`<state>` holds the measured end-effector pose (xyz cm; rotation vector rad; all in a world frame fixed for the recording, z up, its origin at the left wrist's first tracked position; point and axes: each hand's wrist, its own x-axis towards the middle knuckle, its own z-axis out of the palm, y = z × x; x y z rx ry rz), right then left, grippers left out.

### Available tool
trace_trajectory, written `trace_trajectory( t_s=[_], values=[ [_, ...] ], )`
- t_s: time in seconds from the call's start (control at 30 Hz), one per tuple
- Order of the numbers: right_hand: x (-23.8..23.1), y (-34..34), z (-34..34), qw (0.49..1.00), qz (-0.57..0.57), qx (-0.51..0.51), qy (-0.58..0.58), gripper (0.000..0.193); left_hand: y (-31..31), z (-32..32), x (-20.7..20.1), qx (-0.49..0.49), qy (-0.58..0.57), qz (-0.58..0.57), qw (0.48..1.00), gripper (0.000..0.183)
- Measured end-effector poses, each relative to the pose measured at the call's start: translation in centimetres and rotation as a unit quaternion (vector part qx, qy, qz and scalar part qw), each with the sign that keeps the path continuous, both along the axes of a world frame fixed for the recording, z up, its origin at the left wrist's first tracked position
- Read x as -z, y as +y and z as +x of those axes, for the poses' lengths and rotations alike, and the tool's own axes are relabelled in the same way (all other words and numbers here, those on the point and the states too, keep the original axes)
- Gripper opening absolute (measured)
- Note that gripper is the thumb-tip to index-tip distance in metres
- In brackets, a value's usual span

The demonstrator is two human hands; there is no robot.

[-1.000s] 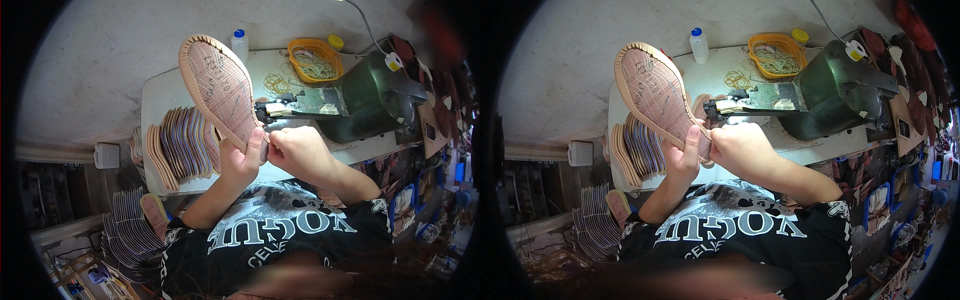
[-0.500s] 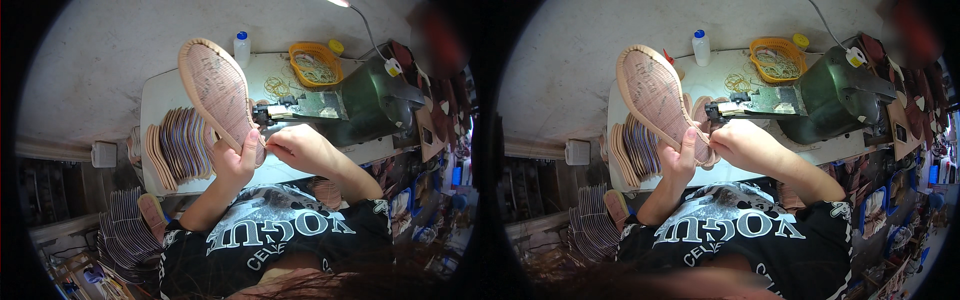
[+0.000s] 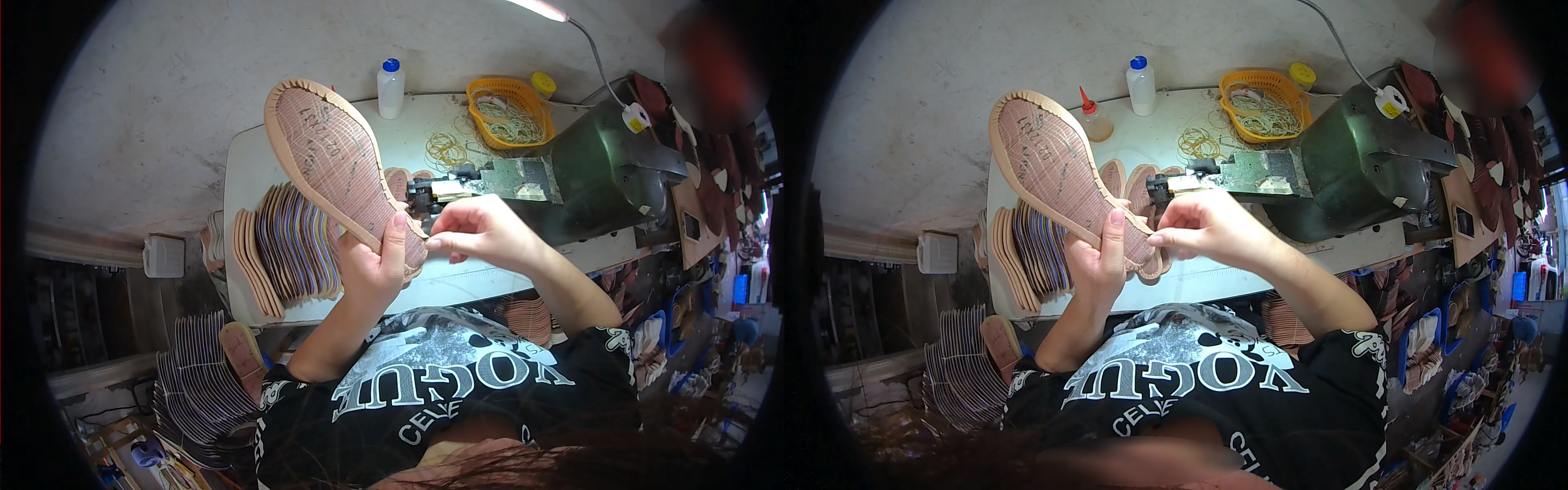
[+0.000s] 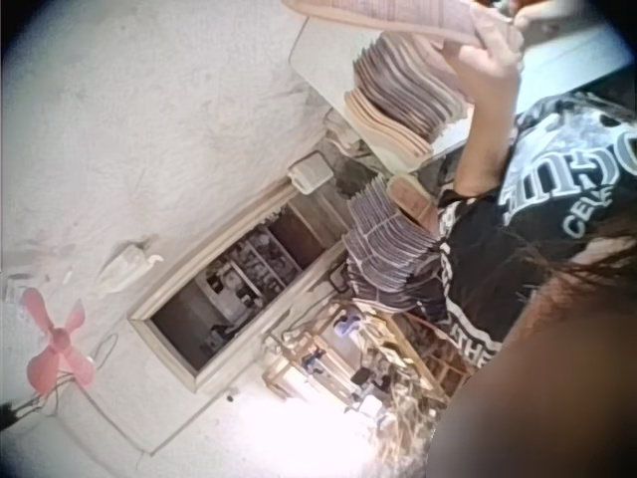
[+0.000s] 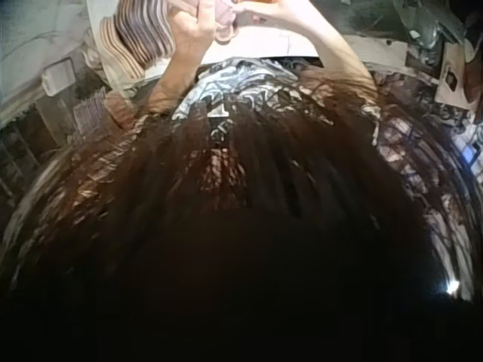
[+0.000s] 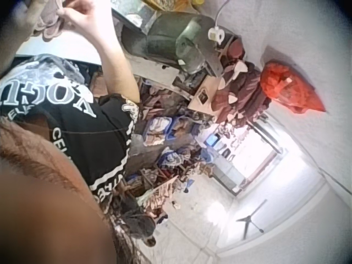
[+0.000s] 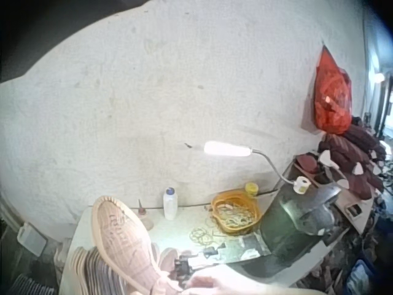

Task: Preparing and inspecting shoe soles for manufacturing.

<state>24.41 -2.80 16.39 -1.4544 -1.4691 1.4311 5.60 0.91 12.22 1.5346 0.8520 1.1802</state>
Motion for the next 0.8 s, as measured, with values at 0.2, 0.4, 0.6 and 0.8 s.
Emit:
trace_trajectory(
  t_s=[0.2,0.4,0.6,0.8],
  values=[
    [0.0,0.5,-0.6,0.998,-0.028,0.026,0.051,0.015,0.4,0.3,-0.1,-0.026,0.001,0.035,0.999,0.018],
    [0.8,0.3,-2.0,0.93,0.277,0.064,-0.233,0.014,1.2,0.5,-0.1,-0.045,0.088,0.208,0.973,0.018],
    [1.1,-1.1,-1.0,0.984,0.147,0.045,-0.092,0.015,1.3,1.1,2.3,-0.037,-0.071,0.057,0.995,0.019],
    [7.0,-2.2,-1.7,0.922,-0.049,0.081,0.374,0.028,3.0,4.1,0.1,0.002,-0.118,-0.115,0.986,0.02]
  ],
)
